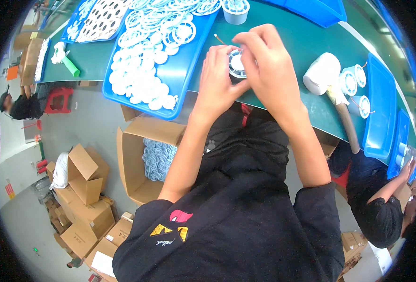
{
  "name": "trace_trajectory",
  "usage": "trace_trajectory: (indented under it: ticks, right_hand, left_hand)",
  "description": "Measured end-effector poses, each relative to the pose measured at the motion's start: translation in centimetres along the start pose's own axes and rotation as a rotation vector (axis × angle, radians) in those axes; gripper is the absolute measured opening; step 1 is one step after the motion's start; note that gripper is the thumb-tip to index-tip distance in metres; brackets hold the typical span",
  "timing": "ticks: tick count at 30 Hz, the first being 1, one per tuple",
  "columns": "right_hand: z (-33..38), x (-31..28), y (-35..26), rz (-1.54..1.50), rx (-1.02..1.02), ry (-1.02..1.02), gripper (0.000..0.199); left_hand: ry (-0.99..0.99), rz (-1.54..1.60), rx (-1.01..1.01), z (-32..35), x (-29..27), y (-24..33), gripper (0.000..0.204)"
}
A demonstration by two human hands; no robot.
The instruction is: Assembling white plastic electronic components by attaching wires and using a rubber mallet at a factory workbench.
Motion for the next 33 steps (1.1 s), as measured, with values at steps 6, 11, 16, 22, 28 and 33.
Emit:
trace_trajectory:
  ticks: [6,11,16,22,28,33]
  right_hand:
    - [1.4,0.5,-0.1,-0.016,0.046,-0.180,0.015]
    - [1.2,1.7,-1.1,0.028,0.025,-0.083,0.017]
    - [-3.3,4.7,-4.0,0.226,-0.253,-0.257,0.020]
    - [-8.7,13.6,-1.0,0.616,-0.480,-0.401,0.026]
    - [-9.5,8.0,-3.8,0.322,-0.346,-0.193,0.017]
    - [-5.0,-2.3,1.0,-0.096,0.241,-0.018,0.024]
  left_hand:
    - [0.024,-0.028,0.022,0.4,0.3,-0.5,0.060]
    - [0.012,-0.019,0.007,0.8,-0.4,-0.8,0.056]
    - [-0.017,0.223,-0.099,0.1,-0.1,-0.7,0.059]
    - [-0.012,0.050,0.009,1.0,0.9,-0.8,0.063]
    - [-0.016,0.073,-0.024,0.2,-0.2,-0.1,0.066]
    - [-0.037,-0.025,-0.027,-0.5,0.0,0.7,0.065]
Point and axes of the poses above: each hand's wrist, its own z-axis away from the middle knuckle, its own x-axis out of the palm, y = z × x, the point moved 1 cm from there along -z, towards the middle knuckle, and after that the axes turned 14 degrees about x, right-handed, at the moved point
